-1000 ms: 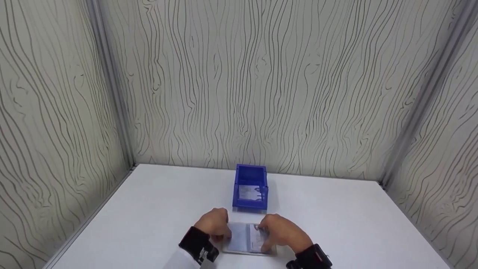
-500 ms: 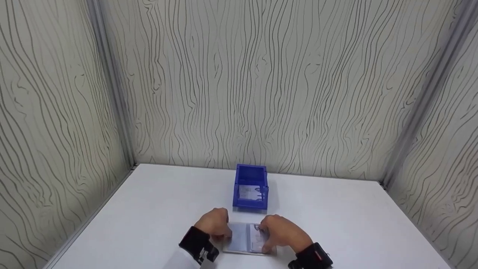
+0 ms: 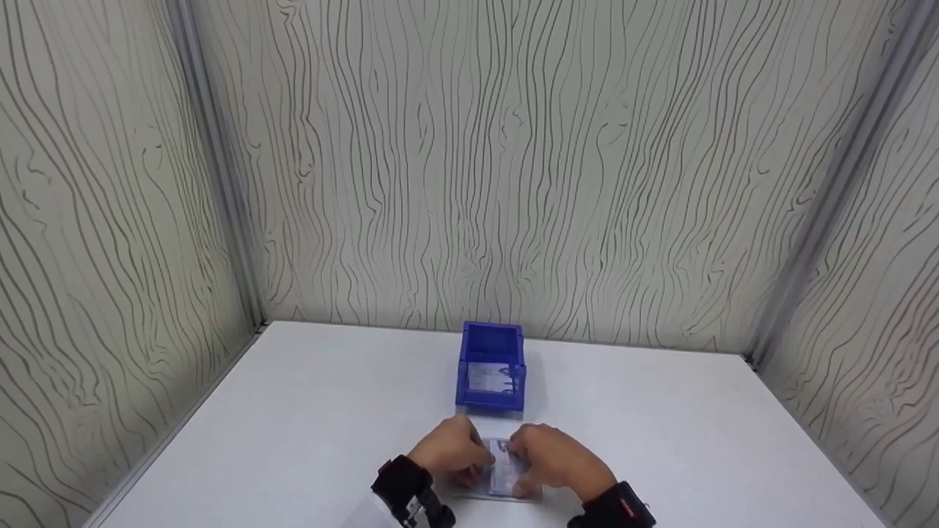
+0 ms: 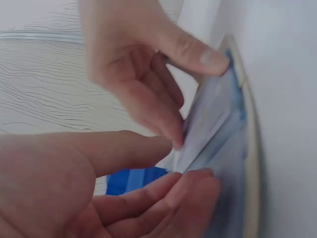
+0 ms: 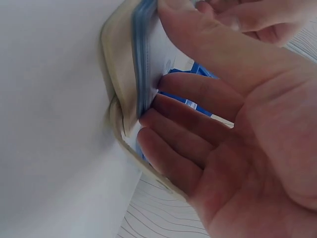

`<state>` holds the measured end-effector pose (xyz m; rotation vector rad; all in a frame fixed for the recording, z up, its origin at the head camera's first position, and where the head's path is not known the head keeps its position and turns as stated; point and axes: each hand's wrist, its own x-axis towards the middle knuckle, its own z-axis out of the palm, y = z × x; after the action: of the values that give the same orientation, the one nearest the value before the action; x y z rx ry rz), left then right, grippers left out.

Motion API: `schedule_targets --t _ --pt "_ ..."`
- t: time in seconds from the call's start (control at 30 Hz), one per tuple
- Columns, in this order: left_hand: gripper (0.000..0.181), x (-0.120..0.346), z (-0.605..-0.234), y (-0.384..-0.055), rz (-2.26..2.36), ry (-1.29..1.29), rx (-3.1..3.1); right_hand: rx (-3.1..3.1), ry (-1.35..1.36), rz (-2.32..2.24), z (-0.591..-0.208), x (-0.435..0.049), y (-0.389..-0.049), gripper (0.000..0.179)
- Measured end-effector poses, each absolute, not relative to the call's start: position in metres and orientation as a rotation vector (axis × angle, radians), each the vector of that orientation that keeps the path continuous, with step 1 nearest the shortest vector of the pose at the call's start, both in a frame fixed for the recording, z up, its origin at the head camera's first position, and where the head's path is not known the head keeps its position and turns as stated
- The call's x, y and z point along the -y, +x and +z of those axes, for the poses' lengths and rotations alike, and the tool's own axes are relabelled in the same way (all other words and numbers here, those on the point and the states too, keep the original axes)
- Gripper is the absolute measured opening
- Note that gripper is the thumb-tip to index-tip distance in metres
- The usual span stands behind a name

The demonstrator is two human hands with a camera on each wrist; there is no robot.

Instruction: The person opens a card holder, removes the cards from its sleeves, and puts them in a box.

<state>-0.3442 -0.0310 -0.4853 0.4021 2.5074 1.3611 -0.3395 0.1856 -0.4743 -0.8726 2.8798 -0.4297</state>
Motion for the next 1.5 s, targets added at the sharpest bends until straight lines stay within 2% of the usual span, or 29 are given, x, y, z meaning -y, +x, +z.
schedule_targets --t 0.33,1.5 --pt "0.012 0.031 -0.497 -0.348 1.473 0.301 -2.458 -2.879 -0.944 -0.400 -0.475 -0.184 -0.338 0.032" --pt "0.014 0.027 -0.503 -0.349 1.517 0.299 -2.435 -2.861 -0.828 -0.376 -0.472 -0.182 -0.337 0.051"
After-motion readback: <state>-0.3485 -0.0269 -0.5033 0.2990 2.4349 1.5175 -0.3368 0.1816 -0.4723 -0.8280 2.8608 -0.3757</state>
